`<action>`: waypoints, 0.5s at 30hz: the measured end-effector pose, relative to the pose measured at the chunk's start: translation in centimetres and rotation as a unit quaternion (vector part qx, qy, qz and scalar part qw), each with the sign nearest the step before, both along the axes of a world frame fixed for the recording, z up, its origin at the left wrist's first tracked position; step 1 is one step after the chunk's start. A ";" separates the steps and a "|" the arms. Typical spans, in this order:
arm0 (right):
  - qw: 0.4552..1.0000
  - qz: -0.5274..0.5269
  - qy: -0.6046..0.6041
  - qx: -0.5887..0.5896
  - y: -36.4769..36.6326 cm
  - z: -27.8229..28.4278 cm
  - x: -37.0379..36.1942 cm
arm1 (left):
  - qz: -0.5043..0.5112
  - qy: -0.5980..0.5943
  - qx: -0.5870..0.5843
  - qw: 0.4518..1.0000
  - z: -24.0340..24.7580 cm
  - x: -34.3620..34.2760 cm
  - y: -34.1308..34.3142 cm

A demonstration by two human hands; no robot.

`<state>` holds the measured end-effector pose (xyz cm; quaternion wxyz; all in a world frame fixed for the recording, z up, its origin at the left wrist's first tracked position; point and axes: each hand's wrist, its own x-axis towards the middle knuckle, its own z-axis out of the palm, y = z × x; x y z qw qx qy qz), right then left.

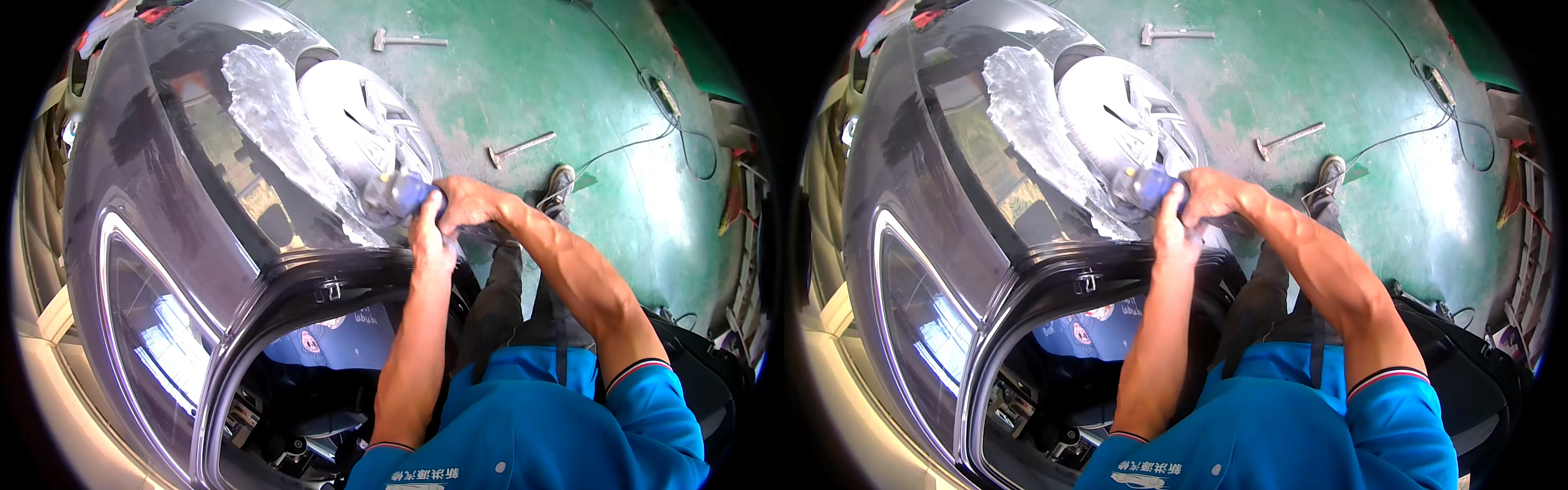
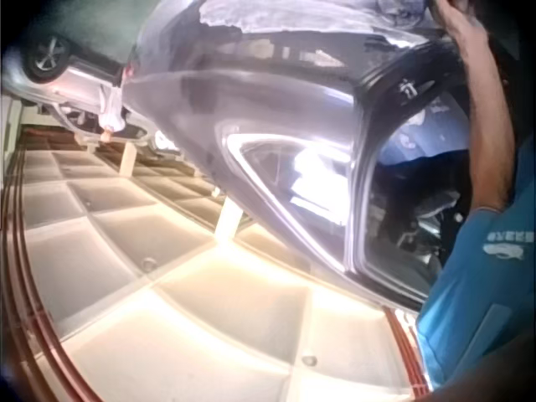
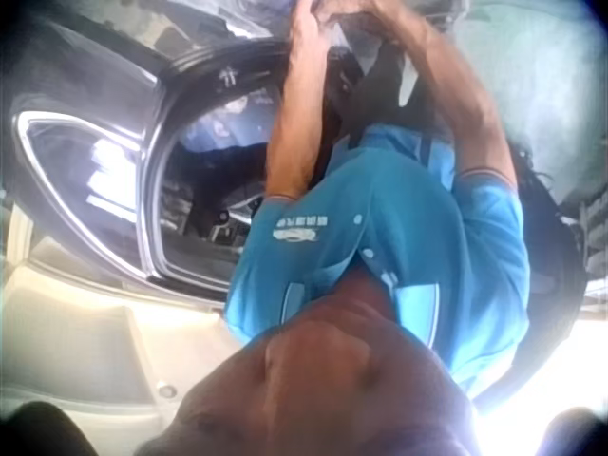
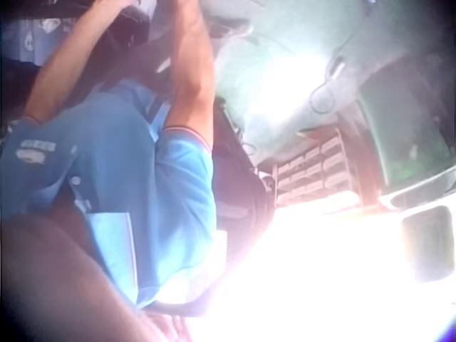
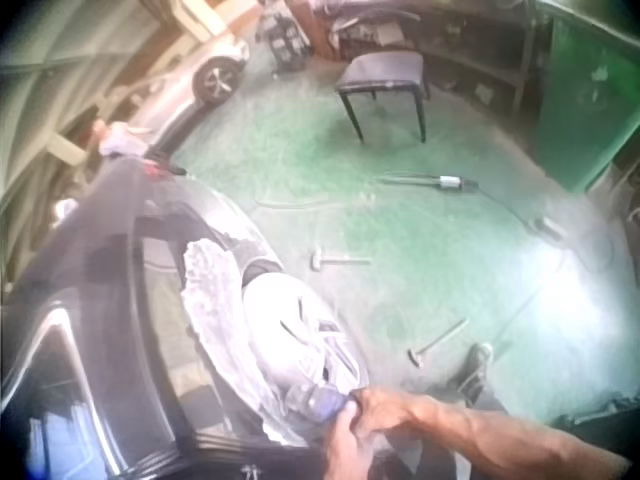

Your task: The person uses an angle grinder to remove material from the front fender and door area of a dark-colored car. The operator moves the tool across the surface, generating sparks, and briefly opens the car door to access the frame before continuing the grinding process.

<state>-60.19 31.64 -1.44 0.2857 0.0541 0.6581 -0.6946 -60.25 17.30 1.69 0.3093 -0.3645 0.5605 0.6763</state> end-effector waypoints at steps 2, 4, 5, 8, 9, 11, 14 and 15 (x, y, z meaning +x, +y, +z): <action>0.998 0.016 -0.054 -0.014 0.2 1.5 -2.1 | -0.039 0.036 -0.016 0.998 0.3 -2.1 -0.2; 0.986 -0.006 -0.126 -0.109 0.4 2.0 -2.4 | -0.048 0.006 -0.078 0.996 2.6 -3.0 1.1; 0.991 0.010 -0.101 -0.083 0.3 1.2 -1.9 | -0.059 -0.006 -0.081 0.995 2.1 -2.5 0.8; 0.994 0.030 -0.073 -0.079 0.0 0.3 0.8 | -0.001 -0.022 -0.058 0.998 1.1 0.9 0.6; 0.995 0.024 -0.057 -0.072 0.0 0.0 0.6 | 0.007 -0.031 -0.082 0.996 0.8 0.9 0.6; 0.996 0.019 -0.058 -0.058 0.0 0.4 -0.1 | -0.027 -0.021 -0.093 0.995 1.0 -0.3 0.6; 0.983 -0.005 -0.103 -0.150 0.4 1.1 -2.5 | -0.066 0.013 -0.116 0.991 2.7 -3.3 1.4; 0.990 0.002 -0.084 -0.118 0.0 1.0 -2.1 | -0.066 -0.003 -0.129 0.989 2.8 -2.7 1.2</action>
